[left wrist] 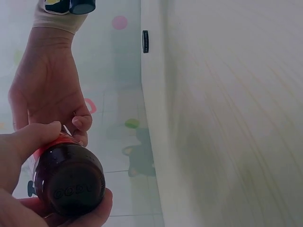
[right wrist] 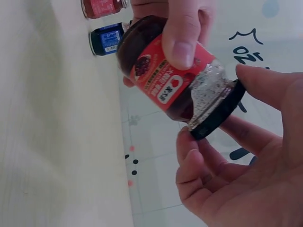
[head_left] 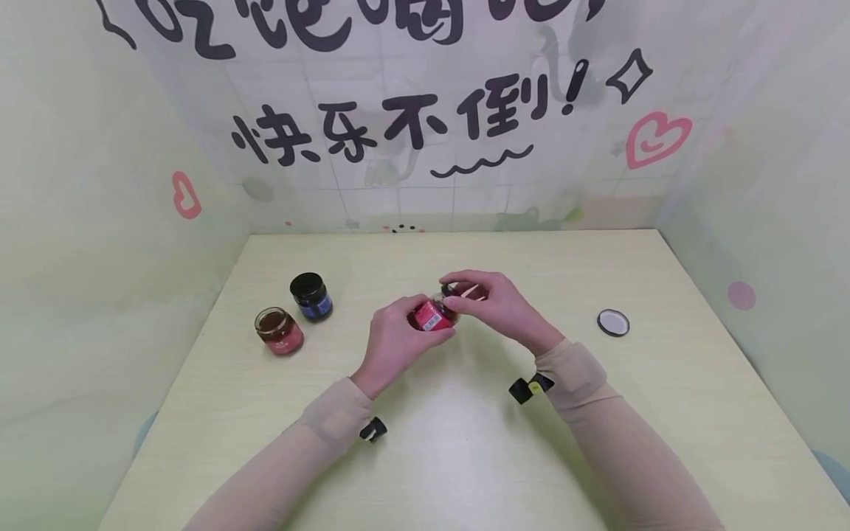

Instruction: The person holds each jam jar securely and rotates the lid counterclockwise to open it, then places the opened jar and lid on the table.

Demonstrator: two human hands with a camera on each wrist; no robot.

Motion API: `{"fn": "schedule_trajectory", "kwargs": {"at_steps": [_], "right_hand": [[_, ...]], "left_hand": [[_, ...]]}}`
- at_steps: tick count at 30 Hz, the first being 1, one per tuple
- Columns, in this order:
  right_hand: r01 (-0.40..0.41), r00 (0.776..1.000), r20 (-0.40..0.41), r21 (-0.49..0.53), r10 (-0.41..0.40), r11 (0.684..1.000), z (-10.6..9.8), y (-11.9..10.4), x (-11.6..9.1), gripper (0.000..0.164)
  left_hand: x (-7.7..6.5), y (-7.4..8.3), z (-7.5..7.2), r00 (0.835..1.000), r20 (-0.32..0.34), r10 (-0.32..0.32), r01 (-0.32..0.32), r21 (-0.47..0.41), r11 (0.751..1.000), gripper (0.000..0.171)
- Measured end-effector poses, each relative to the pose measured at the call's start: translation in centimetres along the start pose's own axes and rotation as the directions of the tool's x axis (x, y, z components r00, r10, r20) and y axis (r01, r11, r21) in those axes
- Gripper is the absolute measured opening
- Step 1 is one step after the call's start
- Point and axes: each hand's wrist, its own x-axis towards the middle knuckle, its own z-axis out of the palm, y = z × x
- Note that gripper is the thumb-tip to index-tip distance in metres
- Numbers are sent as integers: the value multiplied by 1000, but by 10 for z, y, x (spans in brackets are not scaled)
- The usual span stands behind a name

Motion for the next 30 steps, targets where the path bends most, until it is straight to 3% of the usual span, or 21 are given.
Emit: {"fn": "schedule_trajectory", "kwargs": {"at_steps": [9, 16, 30], "right_hand": [[-74, 997, -41, -90, 70, 993, -3, -13, 2, 49], [-92, 995, -33, -105, 89, 990, -3, -20, 4, 38], [-109, 993, 23, -117, 113, 987, -3, -20, 3, 33]], "left_hand": [[0, -2, 1, 1000, -28, -9, 9, 3, 1000, 46], [-1, -1, 1, 999, -28, 30, -30, 9, 1000, 44], [-4, 0, 1, 1000, 3, -23, 23, 52, 998, 49]]}}
